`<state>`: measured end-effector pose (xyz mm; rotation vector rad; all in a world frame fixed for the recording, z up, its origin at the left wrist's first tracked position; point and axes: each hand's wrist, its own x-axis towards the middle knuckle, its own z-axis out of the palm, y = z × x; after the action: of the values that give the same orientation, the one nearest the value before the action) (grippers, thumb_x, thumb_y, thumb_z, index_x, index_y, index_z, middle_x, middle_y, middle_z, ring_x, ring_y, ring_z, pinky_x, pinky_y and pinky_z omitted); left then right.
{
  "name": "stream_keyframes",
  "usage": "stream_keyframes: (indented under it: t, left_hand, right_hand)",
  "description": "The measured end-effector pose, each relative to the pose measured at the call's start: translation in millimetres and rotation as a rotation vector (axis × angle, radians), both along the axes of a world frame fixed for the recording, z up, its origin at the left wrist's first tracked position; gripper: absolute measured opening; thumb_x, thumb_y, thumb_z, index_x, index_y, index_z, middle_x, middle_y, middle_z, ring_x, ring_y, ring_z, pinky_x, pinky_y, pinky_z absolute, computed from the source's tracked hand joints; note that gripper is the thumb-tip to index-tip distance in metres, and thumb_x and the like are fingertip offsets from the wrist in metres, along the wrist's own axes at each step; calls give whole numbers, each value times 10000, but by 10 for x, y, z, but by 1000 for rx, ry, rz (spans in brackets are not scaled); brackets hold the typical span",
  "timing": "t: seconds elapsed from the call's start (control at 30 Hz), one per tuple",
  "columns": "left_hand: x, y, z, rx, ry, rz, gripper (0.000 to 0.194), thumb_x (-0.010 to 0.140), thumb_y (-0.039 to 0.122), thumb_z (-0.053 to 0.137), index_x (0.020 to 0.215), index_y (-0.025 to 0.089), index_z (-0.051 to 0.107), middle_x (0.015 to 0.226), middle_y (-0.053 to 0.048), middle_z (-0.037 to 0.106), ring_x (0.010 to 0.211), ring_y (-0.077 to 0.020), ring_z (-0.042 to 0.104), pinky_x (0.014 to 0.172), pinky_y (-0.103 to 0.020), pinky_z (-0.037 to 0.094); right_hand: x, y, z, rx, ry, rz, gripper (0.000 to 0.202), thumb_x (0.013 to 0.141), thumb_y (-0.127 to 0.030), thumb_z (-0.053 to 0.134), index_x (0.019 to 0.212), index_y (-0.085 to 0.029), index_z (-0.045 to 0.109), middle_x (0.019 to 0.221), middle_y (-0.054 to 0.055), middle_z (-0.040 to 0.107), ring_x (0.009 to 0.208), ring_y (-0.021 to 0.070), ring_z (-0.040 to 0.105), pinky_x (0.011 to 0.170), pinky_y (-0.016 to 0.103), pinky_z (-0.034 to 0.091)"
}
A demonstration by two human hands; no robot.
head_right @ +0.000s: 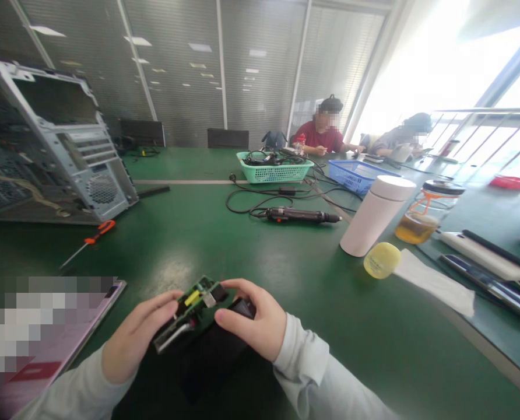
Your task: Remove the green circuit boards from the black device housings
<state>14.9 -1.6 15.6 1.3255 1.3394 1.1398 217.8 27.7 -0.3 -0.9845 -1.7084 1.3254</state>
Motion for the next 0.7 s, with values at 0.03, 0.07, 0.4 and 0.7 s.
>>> stream_keyframes:
  t: [0.03, 0.07, 0.4, 0.7]
  left_hand:
    - [-19, 38, -27, -38, -120, 58, 197, 710, 371, 610, 621, 200, 652, 605, -23, 626, 634, -209, 565, 587, -275, 420]
    - [-37, 74, -49, -69, -229, 145, 186, 705, 351, 615, 610, 194, 641, 604, -27, 626, 629, -206, 568, 565, -270, 427]
    - [-74, 161, -2, -273, -719, 218, 360, 788, 334, 447, 852, 68, 683, 518, -28, 551, 461, -115, 468, 435, -192, 407]
    - [-48, 122, -81, -239, -577, 177, 370, 771, 399, 487, 844, 99, 690, 524, -25, 575, 485, -125, 460, 464, -211, 379]
  right_hand:
    - [17, 26, -9, -42, -5, -13, 526, 732, -506, 659, 1107, -142, 600, 756, 22, 575, 664, 125, 522, 622, 240, 448]
    - [34, 56, -17, -97, -7, -18, 535, 732, -521, 651, 1102, -138, 599, 710, 11, 554, 608, 111, 505, 562, 226, 439]
    - [47, 140, 57, -702, 389, -4, 658, 649, -413, 760, 1163, -158, 437, 942, 76, 609, 781, 204, 660, 629, 255, 542]
    - [-5, 52, 62, -1130, 594, 344, 557, 935, -445, 109, 1063, -92, 520, 615, 33, 530, 629, 185, 644, 588, 256, 501]
